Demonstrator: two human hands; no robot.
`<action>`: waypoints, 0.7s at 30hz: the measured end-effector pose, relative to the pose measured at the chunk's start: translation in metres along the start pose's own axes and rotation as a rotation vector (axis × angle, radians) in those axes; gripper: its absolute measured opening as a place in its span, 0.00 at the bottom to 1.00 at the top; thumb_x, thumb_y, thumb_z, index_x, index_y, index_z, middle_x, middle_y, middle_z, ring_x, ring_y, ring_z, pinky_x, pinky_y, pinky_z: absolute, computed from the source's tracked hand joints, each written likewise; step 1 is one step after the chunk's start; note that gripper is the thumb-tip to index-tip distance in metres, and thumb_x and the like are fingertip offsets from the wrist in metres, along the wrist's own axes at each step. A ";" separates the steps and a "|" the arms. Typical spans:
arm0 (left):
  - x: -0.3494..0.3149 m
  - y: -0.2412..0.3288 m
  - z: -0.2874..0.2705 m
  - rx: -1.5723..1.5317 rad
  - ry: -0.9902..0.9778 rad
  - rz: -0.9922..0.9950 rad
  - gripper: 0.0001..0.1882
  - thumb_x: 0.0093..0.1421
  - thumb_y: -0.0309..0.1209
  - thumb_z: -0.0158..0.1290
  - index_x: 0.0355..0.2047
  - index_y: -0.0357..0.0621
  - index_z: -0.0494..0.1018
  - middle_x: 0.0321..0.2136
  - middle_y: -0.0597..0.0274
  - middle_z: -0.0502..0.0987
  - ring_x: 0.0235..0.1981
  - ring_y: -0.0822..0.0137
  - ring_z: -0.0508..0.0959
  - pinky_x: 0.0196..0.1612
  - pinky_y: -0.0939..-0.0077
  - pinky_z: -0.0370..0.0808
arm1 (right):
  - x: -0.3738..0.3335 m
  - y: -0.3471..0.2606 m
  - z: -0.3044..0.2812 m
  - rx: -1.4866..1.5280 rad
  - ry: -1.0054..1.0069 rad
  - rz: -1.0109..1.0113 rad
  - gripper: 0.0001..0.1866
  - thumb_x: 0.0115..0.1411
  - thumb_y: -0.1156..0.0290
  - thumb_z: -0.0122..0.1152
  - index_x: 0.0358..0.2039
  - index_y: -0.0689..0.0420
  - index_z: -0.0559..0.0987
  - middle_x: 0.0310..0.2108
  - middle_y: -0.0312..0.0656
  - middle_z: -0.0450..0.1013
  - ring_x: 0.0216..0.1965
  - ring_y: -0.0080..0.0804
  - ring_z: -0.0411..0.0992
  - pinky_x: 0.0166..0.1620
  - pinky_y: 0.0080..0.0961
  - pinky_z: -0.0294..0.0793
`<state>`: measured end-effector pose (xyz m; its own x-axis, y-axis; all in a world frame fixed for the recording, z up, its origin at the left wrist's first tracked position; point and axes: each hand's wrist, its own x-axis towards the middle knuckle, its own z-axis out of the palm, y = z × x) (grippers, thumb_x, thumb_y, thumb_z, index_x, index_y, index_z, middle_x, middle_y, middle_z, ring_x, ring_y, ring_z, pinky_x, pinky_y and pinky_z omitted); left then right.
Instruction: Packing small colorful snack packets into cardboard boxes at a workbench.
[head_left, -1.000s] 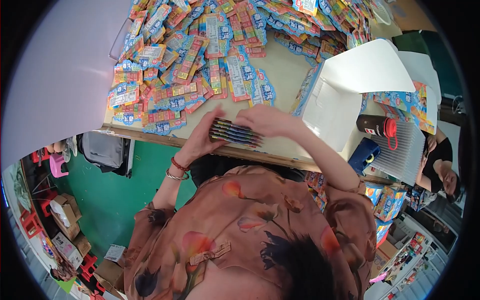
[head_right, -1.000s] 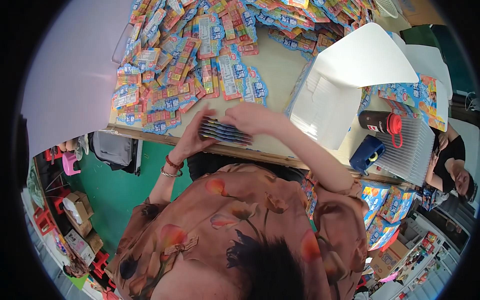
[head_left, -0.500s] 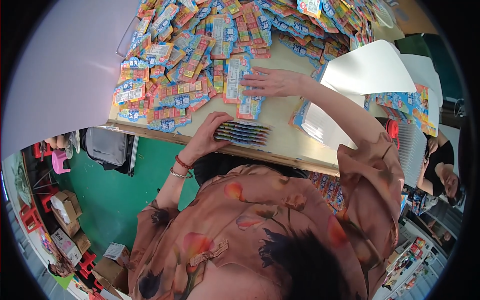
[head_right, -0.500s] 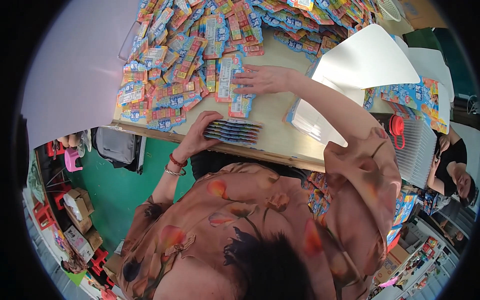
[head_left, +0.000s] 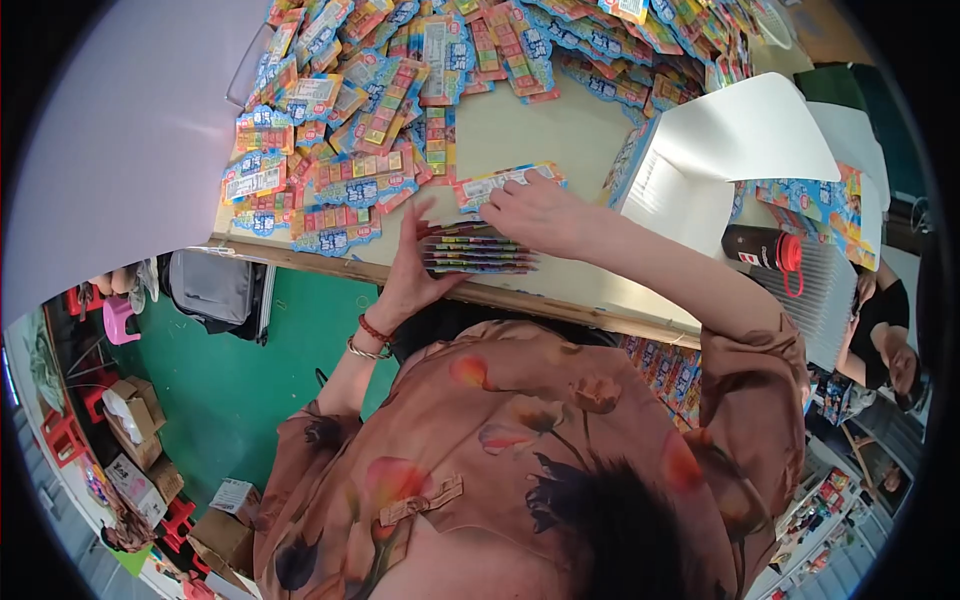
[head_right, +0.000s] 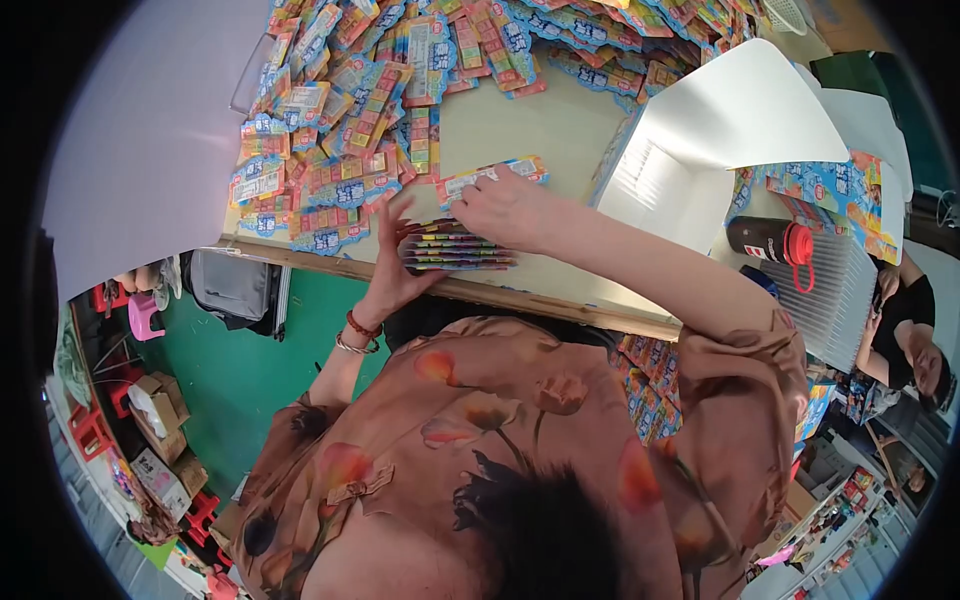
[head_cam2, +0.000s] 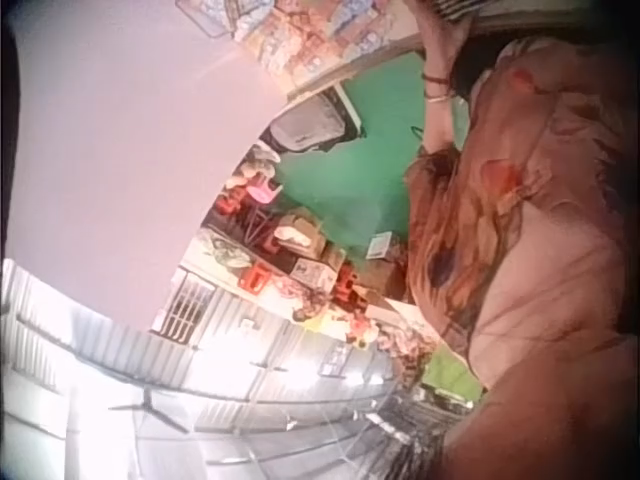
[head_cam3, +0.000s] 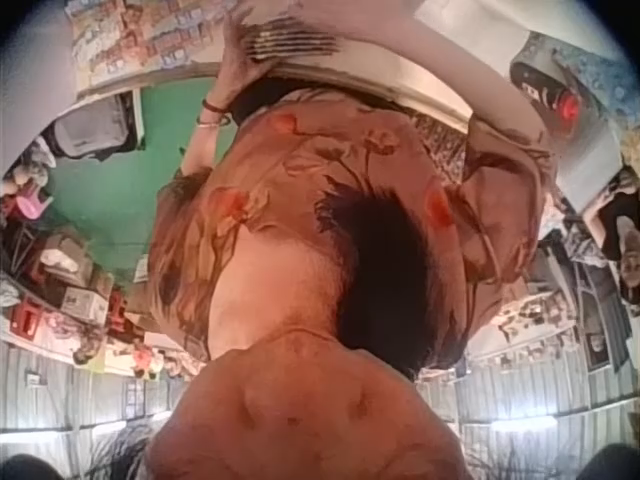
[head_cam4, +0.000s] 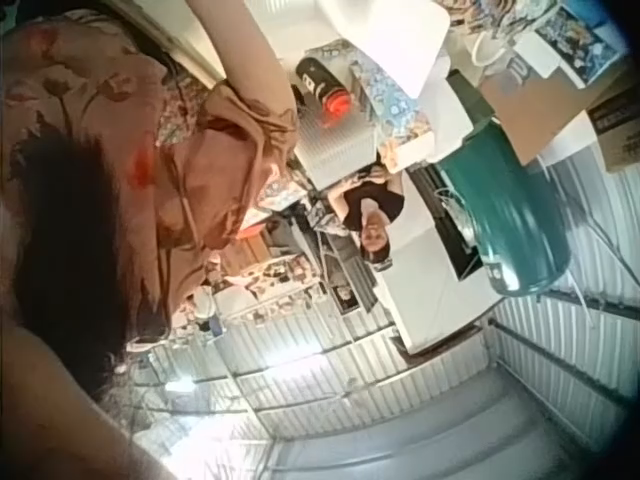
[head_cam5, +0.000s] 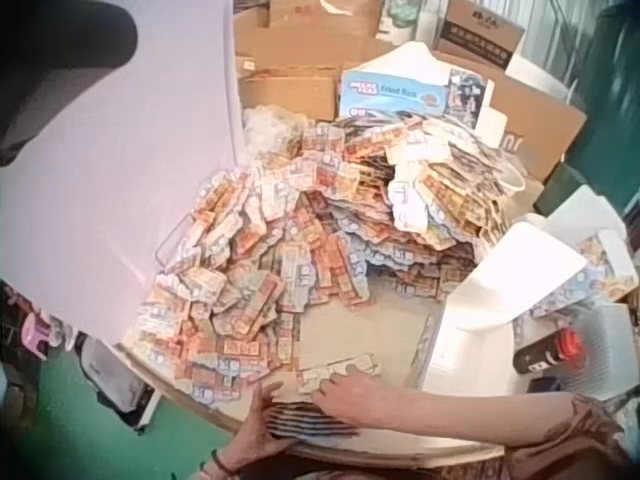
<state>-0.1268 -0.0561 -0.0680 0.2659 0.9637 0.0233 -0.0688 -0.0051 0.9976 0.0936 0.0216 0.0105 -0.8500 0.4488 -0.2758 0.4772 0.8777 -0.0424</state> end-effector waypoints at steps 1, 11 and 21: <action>0.002 0.002 -0.004 0.231 -0.038 0.036 0.52 0.39 0.24 0.70 0.63 0.44 0.53 0.52 0.51 0.67 0.55 0.52 0.65 0.55 0.61 0.68 | 0.000 0.001 0.001 0.004 0.001 -0.002 0.15 0.53 0.70 0.57 0.42 0.58 0.70 0.37 0.41 0.70 0.43 0.37 0.71 0.42 0.36 0.71; 0.014 0.014 -0.012 0.771 -0.144 0.248 0.41 0.38 0.28 0.70 0.54 0.43 0.63 0.49 0.54 0.68 0.54 0.50 0.65 0.56 0.63 0.65 | -0.023 0.062 0.008 0.150 -0.198 0.090 0.38 0.52 0.76 0.52 0.65 0.53 0.55 0.62 0.49 0.58 0.63 0.46 0.57 0.63 0.36 0.61; 0.014 0.010 -0.012 0.493 -0.120 0.202 0.56 0.40 0.27 0.71 0.64 0.44 0.47 0.60 0.47 0.56 0.63 0.54 0.58 0.63 0.63 0.62 | -0.007 0.061 0.008 0.929 -0.136 0.047 0.11 0.62 0.71 0.51 0.43 0.60 0.76 0.27 0.53 0.73 0.32 0.43 0.74 0.38 0.36 0.70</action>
<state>-0.1356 -0.0395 -0.0586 0.4039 0.8936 0.1959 0.3213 -0.3391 0.8842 0.1299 0.0707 0.0023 -0.8202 0.4049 -0.4042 0.5468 0.3471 -0.7619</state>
